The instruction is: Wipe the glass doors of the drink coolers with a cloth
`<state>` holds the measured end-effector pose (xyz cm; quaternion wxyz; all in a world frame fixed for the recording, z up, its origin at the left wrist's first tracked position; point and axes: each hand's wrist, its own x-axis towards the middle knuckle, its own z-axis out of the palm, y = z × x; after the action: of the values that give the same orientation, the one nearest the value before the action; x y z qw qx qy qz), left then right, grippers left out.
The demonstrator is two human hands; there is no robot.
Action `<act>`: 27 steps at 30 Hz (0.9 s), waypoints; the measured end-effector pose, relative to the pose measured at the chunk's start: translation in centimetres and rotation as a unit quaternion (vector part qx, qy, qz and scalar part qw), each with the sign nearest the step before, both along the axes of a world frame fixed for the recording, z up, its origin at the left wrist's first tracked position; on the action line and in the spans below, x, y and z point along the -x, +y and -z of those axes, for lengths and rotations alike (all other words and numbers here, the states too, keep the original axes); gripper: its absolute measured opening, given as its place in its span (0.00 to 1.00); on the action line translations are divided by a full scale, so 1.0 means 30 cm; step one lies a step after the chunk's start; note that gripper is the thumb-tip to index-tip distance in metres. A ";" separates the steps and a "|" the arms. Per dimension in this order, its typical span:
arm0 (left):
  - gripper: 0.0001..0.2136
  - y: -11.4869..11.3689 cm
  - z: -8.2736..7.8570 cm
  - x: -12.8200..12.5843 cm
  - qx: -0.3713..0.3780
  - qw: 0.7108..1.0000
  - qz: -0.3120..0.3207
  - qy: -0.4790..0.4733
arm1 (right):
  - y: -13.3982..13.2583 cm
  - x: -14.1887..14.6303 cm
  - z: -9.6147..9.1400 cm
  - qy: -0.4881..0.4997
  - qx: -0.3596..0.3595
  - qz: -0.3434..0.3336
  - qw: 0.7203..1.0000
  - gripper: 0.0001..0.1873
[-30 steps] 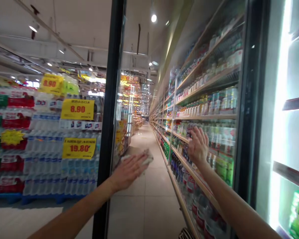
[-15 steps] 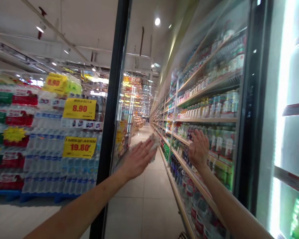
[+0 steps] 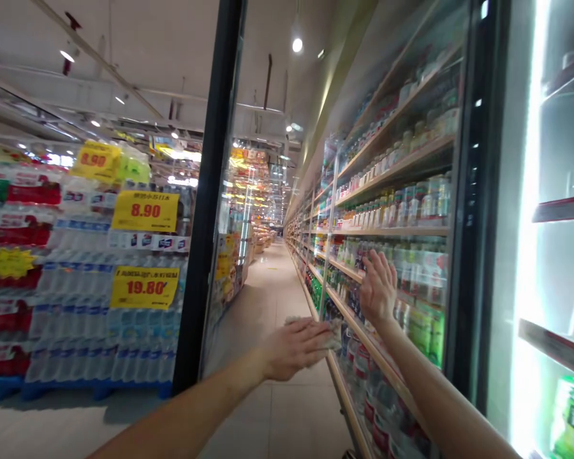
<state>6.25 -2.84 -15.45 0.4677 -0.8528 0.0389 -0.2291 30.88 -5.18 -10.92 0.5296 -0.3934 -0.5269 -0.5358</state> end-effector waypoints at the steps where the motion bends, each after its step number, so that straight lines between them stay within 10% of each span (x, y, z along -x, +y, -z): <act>1: 0.18 0.003 -0.017 0.000 0.004 1.000 -0.009 -0.020 | -0.001 -0.001 0.000 -0.002 0.001 -0.003 1.000 0.23; 6: 0.21 0.006 -0.130 -0.019 0.057 0.957 -0.088 -0.269 | -0.002 -0.002 0.000 -0.009 -0.011 -0.014 1.000 0.23; 12: 0.19 -0.001 -0.097 -0.043 -0.012 0.999 -0.005 -0.051 | -0.006 -0.009 0.001 -0.023 -0.001 -0.037 0.999 0.24; 18: 0.19 -0.008 -0.224 -0.114 0.029 0.978 -0.058 -0.197 | -0.005 -0.022 0.007 -0.037 -0.001 -0.067 0.997 0.26; 27: 0.21 0.008 -0.240 -0.130 0.032 0.971 -0.043 -0.231 | -0.040 0.033 0.000 0.012 -0.007 -0.178 0.984 0.26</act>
<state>10.17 -2.59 -8.23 0.4459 -0.7921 -0.1142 -0.4009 29.89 -6.39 -10.92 0.6256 -0.2963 -0.5780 -0.4321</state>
